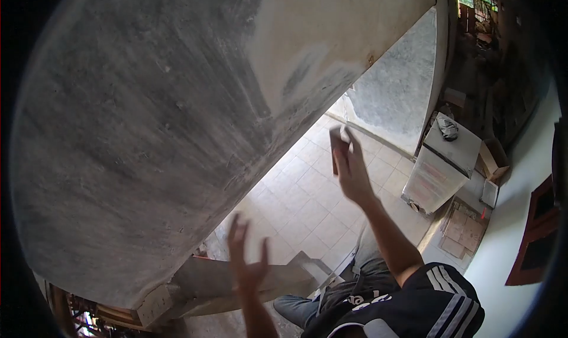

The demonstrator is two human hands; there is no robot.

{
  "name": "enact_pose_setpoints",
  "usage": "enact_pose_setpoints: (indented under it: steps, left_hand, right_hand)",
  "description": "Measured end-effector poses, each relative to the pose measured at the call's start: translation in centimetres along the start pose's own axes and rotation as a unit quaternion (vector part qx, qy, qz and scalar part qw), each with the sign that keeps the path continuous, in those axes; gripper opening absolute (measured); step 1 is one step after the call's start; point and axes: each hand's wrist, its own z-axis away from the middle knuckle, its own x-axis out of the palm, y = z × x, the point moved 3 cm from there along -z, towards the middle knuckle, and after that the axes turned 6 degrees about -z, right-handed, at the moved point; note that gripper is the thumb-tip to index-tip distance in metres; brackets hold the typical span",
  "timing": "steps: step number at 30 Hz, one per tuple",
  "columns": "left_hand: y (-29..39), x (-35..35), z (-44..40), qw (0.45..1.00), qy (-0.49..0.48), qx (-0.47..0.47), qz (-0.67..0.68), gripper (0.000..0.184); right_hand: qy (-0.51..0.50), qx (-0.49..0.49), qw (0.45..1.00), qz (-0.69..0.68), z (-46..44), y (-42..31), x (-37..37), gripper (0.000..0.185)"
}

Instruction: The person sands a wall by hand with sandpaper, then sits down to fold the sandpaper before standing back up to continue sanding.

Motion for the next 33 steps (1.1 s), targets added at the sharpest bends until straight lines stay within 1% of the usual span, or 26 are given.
enact_pose_setpoints:
  steps: [1,2,4,6,7,9,10,11,12,14,15,18,19,22,23,24,26,28,29,30,32,33]
  left_hand:
    - [0.1,-3.2,-1.2,0.992,0.05,0.044,-0.105,0.049]
    - [0.2,-6.3,-2.6,0.969,0.101,0.086,-0.208,0.046]
    - [-0.8,-11.0,-5.1,0.916,0.243,0.146,-0.284,0.039]
    - [-1.5,-14.6,-7.5,0.865,0.32,0.167,-0.347,0.032]
    - [-1.7,-15.3,-8.7,0.867,0.343,0.162,-0.323,0.031]
    - [-2.0,-16.1,-10.6,0.868,0.386,0.151,-0.273,0.03]
    - [-2.1,-15.9,-10.9,0.85,0.385,0.163,-0.321,0.03]
    - [-2.3,-15.5,-11.0,0.829,0.383,0.174,-0.369,0.031]
    - [-2.5,-15.2,-11.0,0.808,0.378,0.183,-0.414,0.032]
    - [-3.0,-15.1,-10.8,0.824,0.395,0.185,-0.361,0.031]
    - [-3.2,-15.1,-10.8,0.832,0.403,0.184,-0.333,0.031]
    - [-3.6,-15.6,-10.5,0.822,0.395,0.179,-0.369,0.031]
    - [-3.8,-15.7,-10.4,0.821,0.39,0.178,-0.378,0.031]
    - [-3.7,-15.6,-10.3,0.815,0.387,0.177,-0.393,0.031]
    - [-3.5,-15.6,-10.3,0.813,0.389,0.179,-0.394,0.031]
    - [-3.4,-15.6,-10.5,0.81,0.393,0.182,-0.396,0.031]
    - [-3.6,-15.7,-10.6,0.814,0.4,0.187,-0.378,0.03]
    - [-3.8,-15.9,-10.3,0.819,0.397,0.189,-0.37,0.03]
    - [-3.8,-15.8,-10.4,0.82,0.395,0.187,-0.369,0.03]
    - [-3.7,-15.8,-10.2,0.822,0.394,0.185,-0.367,0.029]
    - [-3.6,-15.8,-10.0,0.823,0.39,0.192,-0.367,0.029]
    - [-3.6,-15.8,-10.2,0.821,0.392,0.197,-0.366,0.029]
  right_hand:
    - [0.026,-0.075,0.995,0.067,-2.3,-0.5,-0.4,0.042]
    - [0.061,-0.144,0.979,0.135,-4.5,-0.9,-0.8,0.04]
    - [0.102,-0.141,0.978,0.119,-7.7,-4.0,-0.5,0.037]
    - [0.111,-0.135,0.962,0.21,-9.9,-3.8,0.8,0.039]
    - [0.116,-0.131,0.951,0.255,-10.6,-3.4,1.5,0.04]
    - [0.155,-0.182,0.937,0.255,-10.9,-3.2,2.6,0.04]
    - [0.174,-0.208,0.928,0.254,-10.8,-3.3,3.1,0.04]
    - [0.18,-0.175,0.929,0.27,-10.7,-3.2,3.7,0.043]
    - [0.173,-0.167,0.929,0.281,-10.2,-3.6,4.5,0.044]
    - [0.155,-0.148,0.928,0.305,-8.6,-4.5,5.9,0.047]
    - [0.123,-0.141,0.917,0.352,-8.0,-4.8,6.2,0.054]
    - [0.12,-0.148,0.834,0.517,-9.9,-4.9,4.7,0.058]
    - [0.118,-0.141,0.832,0.523,-11.0,-5.0,3.9,0.061]
    - [0.102,-0.1,0.831,0.538,-12.0,-6.3,4.0,0.059]
    - [0.125,-0.158,0.783,0.588,-11.0,-6.3,4.8,0.058]
    - [0.105,-0.175,0.777,0.595,-9.7,-6.8,5.3,0.056]
    - [0.099,-0.198,0.789,0.573,-9.6,-5.8,5.3,0.058]
    - [0.116,-0.192,0.78,0.584,-11.3,-5.1,4.0,0.062]
    - [0.107,-0.15,0.79,0.585,-12.7,-4.9,3.1,0.065]
    - [0.098,-0.132,0.78,0.604,-13.4,-5.2,2.4,0.064]
    - [0.134,-0.141,0.773,0.604,-12.8,-5.2,3.8,0.064]
    - [0.119,-0.167,0.762,0.614,-11.5,-5.7,4.7,0.063]
